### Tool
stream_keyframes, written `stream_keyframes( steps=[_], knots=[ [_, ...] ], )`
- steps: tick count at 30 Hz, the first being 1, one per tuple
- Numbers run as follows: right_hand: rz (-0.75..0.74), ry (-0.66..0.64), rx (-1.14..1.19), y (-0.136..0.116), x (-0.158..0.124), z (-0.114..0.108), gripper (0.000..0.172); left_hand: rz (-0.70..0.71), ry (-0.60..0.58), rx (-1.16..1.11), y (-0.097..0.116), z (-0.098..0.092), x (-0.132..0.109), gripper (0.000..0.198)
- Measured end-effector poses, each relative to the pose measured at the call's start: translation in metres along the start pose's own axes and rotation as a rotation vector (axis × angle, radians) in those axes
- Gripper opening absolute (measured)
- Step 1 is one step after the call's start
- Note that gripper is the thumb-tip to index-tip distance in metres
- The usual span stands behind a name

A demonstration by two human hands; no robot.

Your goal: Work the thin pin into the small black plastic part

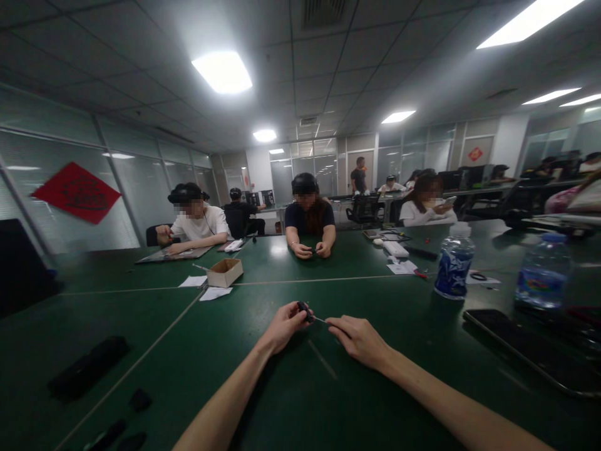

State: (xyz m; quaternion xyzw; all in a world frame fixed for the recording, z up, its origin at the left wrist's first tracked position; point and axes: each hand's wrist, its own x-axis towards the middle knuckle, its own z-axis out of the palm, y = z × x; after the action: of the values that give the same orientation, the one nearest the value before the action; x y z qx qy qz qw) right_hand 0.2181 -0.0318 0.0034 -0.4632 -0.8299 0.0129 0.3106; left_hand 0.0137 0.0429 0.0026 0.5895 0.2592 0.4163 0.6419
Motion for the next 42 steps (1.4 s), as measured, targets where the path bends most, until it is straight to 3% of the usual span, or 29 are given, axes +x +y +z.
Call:
stream_keyframes(
  steps=[6, 11, 18, 42],
  knots=[
    [0.158, 0.265, 0.088, 0.015, 0.005, 0.008, 0.032, -0.070, -0.147, 0.090, 0.003, 0.005, -0.003, 0.035],
    [0.014, 0.065, 0.087, 0.006, 0.003, 0.002, 0.030, -0.049, -0.069, -0.032, -0.002, 0.003, 0.000, 0.037],
    [-0.006, -0.019, 0.045, -0.002, 0.002, -0.004, 0.029, -0.012, 0.012, -0.118, -0.006, -0.003, 0.002, 0.037],
    [-0.021, -0.045, 0.018, 0.000, 0.003, -0.003, 0.029, -0.041, -0.051, -0.023, -0.001, 0.000, 0.001, 0.033]
  ],
)
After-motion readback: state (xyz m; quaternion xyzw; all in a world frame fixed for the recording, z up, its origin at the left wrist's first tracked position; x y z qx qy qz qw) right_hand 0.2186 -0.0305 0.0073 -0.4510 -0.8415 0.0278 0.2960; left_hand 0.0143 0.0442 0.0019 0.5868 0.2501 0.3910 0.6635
